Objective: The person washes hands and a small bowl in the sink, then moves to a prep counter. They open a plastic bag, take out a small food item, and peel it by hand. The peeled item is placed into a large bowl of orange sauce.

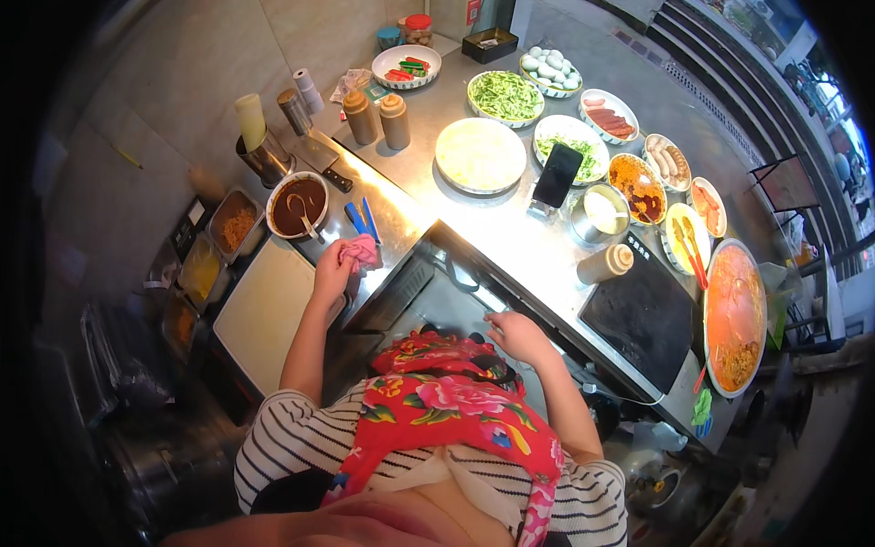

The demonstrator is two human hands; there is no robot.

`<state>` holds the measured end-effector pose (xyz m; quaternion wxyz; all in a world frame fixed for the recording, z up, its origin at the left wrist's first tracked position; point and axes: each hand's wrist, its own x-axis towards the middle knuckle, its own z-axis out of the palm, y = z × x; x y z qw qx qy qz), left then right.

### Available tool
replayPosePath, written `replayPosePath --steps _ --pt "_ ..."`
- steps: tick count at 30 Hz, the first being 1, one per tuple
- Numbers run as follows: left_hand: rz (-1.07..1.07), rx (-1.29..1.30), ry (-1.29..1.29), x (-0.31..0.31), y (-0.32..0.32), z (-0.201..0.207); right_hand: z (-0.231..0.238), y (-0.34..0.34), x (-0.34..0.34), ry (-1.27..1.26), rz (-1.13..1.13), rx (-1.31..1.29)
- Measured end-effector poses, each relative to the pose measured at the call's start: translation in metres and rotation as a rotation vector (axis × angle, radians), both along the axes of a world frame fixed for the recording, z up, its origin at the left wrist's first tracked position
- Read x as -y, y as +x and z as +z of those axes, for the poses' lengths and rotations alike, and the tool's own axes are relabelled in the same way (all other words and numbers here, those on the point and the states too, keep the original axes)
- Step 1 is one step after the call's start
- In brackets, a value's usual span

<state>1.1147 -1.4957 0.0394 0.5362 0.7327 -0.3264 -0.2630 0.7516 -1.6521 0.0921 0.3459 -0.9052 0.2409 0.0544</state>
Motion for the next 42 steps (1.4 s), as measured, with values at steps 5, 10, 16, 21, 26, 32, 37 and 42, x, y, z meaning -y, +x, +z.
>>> replayPosePath --steps 5,10,16,21,26,32,37,42 --pt "-0.145 -0.497 -0.361 -0.005 -0.055 0.051 0.033 0.080 0.008 0.559 -0.132 0.418" --pt "-0.161 -0.565 -0.304 -0.001 -0.105 0.071 0.041 0.119 0.013 1.010 -0.090 0.496" --pt "-0.110 -1.067 -0.438 -0.003 -0.125 0.055 0.066 0.121 -0.001 0.049 -0.057 0.695" --pt "-0.233 -1.497 -0.826 0.010 -0.141 0.053 0.080 0.124 -0.021 0.440 0.604 0.748" --pt "-0.523 -1.784 -1.198 0.025 -0.149 0.063 0.058 0.132 -0.018 1.862 -0.007 0.377" --pt "-0.579 -1.604 -1.048 0.028 -0.143 0.058 0.046 0.128 -0.011 1.835 0.198 0.321" --pt "0.434 -0.361 -0.379 0.012 -0.099 0.058 0.054 0.107 0.009 1.239 0.263 0.269" --pt "0.371 0.553 0.276 0.000 -0.047 0.034 0.034 0.062 0.037 1.202 -0.148 0.250"
